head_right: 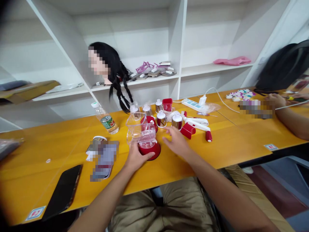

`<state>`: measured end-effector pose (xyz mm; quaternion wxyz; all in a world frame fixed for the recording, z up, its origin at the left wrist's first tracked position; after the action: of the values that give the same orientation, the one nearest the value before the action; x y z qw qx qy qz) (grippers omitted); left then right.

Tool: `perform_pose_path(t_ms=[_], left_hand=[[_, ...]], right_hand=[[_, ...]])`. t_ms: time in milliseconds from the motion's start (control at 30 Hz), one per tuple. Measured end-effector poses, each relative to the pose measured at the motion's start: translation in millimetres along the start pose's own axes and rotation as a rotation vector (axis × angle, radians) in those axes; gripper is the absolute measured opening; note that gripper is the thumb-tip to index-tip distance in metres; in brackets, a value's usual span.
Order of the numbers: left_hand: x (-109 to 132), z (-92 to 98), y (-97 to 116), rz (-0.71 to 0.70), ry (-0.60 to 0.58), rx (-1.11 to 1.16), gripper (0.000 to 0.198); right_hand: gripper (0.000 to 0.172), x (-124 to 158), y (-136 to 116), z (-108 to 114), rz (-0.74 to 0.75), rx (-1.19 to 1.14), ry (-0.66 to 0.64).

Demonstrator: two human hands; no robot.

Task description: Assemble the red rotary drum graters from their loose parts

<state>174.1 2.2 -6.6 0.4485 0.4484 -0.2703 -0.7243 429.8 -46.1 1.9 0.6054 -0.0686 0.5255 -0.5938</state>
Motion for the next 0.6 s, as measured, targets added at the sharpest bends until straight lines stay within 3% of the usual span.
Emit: perform_pose_path(t_ms=[67,133,200,267,333,433,600], left_hand=[[2,-4.4,4,0.013,0.019,0.012,0.09],[2,-7.8,4,0.028,0.001,0.048,0.091],[1,-9.9,0,0.05,-0.039,0.099,0.093],[-1,-10.5,-5,0.068,-0.064,0.139,0.096],[-1,-9.8,-8,0.076,-0.061,0.145,0.098],[0,-7.7,-10,0.069,-0.052,0.133,0.096],[5,-3.6,-4,0.059,-0.054,0.12,0.084]], right_hand=[[0.043,-7,13,31,-0.013,0.105,0.192],[0.06,-10,32,57,-0.062,0.26,0.283],[0.084,-10,51,72,-0.099,0.413,0.195],[0.095,-7,66,75,-0.097,0.486,0.046],[0.091,-3,74,72,-0.076,0.472,-0.036],[0.081,0,75,69,-0.06,0.392,-0.05],[0.06,-1,56,77,-0.122,0.155,-0.061]])
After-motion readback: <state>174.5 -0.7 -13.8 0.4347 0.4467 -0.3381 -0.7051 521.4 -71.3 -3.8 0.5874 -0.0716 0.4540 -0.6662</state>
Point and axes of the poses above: each hand's wrist, its own x-axis away from the middle knuckle, its own z-axis out of the back of the hand, y = z × x, the point moved 2 cm from there along -x, towards the middle knuckle, and after that the axes turned 9 degrees about y, right-handed, at the moved point
